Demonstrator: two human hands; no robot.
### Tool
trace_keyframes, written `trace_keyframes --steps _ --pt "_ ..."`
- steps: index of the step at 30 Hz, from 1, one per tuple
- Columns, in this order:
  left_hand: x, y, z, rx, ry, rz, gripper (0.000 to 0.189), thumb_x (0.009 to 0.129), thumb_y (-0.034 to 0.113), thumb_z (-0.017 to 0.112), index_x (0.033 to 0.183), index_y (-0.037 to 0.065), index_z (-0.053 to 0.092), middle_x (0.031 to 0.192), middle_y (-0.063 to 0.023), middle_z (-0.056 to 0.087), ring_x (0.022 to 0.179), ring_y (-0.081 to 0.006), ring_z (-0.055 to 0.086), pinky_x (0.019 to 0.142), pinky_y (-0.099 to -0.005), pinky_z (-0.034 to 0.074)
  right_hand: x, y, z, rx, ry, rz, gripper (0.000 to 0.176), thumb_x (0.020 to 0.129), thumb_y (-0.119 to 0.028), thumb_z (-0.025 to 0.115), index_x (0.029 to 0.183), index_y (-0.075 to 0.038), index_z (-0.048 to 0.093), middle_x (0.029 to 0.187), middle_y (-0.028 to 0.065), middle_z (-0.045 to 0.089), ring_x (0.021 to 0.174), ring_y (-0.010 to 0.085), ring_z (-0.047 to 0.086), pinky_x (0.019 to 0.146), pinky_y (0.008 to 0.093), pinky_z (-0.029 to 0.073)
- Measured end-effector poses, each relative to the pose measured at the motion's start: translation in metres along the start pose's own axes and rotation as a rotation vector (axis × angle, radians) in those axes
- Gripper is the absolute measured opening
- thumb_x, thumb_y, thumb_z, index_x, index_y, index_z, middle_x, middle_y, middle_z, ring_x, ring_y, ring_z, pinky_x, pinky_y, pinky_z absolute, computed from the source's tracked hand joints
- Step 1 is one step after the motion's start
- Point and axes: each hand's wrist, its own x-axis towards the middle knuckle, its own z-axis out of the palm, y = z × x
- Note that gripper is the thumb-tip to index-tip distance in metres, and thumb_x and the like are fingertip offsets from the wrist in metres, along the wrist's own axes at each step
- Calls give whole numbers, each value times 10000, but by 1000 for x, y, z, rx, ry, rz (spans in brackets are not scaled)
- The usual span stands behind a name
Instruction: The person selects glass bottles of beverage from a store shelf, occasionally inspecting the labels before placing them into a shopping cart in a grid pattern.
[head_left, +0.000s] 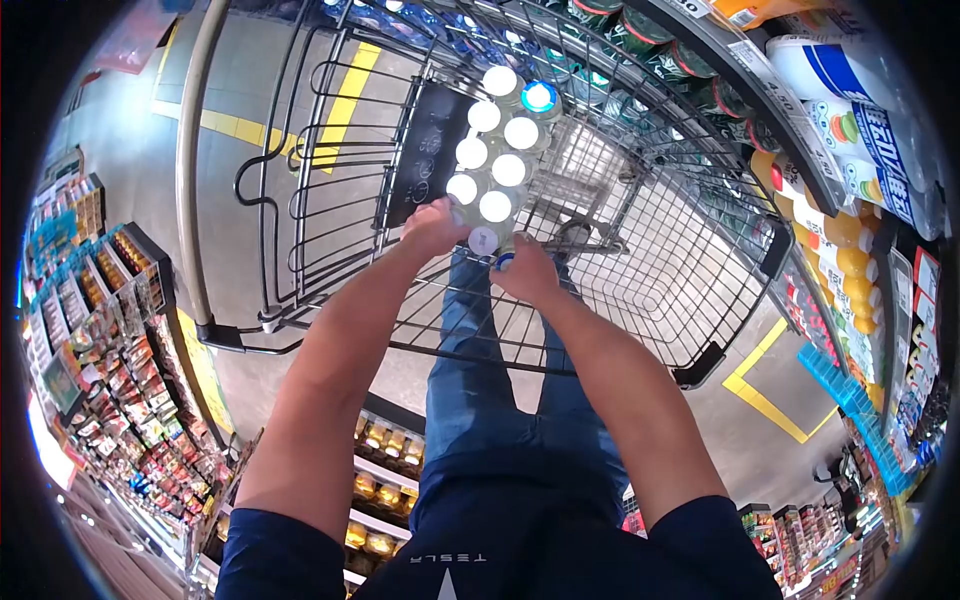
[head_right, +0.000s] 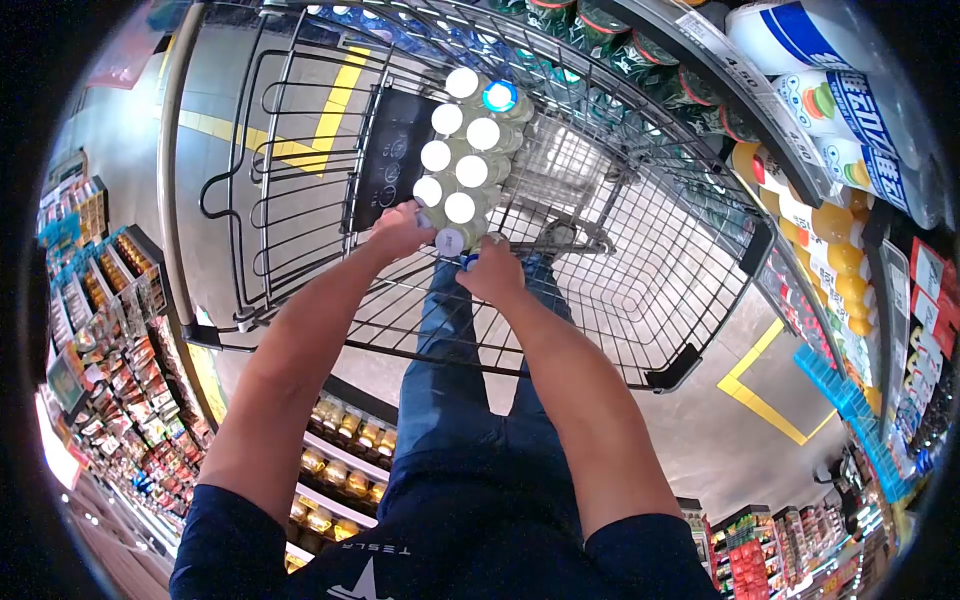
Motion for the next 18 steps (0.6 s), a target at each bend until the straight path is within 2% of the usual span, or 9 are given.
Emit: trace_keyframes --steps 4,7,9,10,12,13,16,17,18 --pt "-12 1 -2 -8 20 -52 757 771 505 703 1357 88 470 1294 -193 569 1224 -308 548 1015 -399 452 0 -4 -4 9 -15 22 803 682 -396 769 1324 -7 484 1273 262 508 1090 398 620 910 440 534" --pt "-16 0 1 -77 23 14 775 773 503 700 1391 105 453 1257 -228 586 1162 -373 583 1003 -455 453 1 -5 -6 -21 -44 27 835 683 -418 774 1347 -18 461 1282 252 506 1088 391 625 903 445 537" --pt "-27 1 -1 -19 128 -26 805 802 531 678 1363 4 441 1139 -277 625 1121 -403 603 960 -476 480 -4 -5 -11 7 -43 42 858 685 -427 781 1362 -21 443 1284 249 505 1086 389 627 897 447 540" --pt "-34 0 -6 -13 128 -26 805 802 531 678 1363 4 441 1139 -277 625 1121 -403 603 960 -476 480 -8 -8 -15 29 -44 53 881 687 -436 787 1376 -24 426 1286 246 503 1085 388 629 891 449 543" --pt "-48 -1 -21 258 1 58 816 869 554 561 1386 -46 365 1217 -223 616 1130 -374 610 941 -437 500 -14 -10 -17 38 3 39 886 694 -439 790 1384 -28 414 1288 244 502 1086 385 629 886 452 545" --pt "-59 4 -28 334 -4 125 822 892 558 535 1349 -108 386 1172 -247 633 1095 -383 631 921 -447 512 -16 -11 -16 40 44 26 891 702 -441 792 1392 -33 403 1290 242 500 1088 382 630 880 454 548" --pt "-53 15 -13 13 -308 97 786 862 633 552 1138 -101 603 1093 -265 660 1077 -333 651 894 -424 515 -18 -10 -14 9 61 8 849 722 -431 785 1378 -31 421 1304 245 490 1088 374 633 867 448 554" --pt "-44 20 -2 14 -302 102 786 862 633 552 1138 -101 603 1093 -265 660 1077 -333 651 894 -424 515 -17 -11 -14 7 68 7 849 722 -431 785 1378 -31 421 1304 245 490 1088 374 633 867 448 554" --pt "-29 20 19 -165 -279 85 764 803 655 617 1028 -76 627 930 -225 668 960 -314 676 783 -432 519 -17 -12 -14 -16 53 -2 803 731 -412 782 1349 -28 444 1282 243 508 1073 373 639 860 446 556"
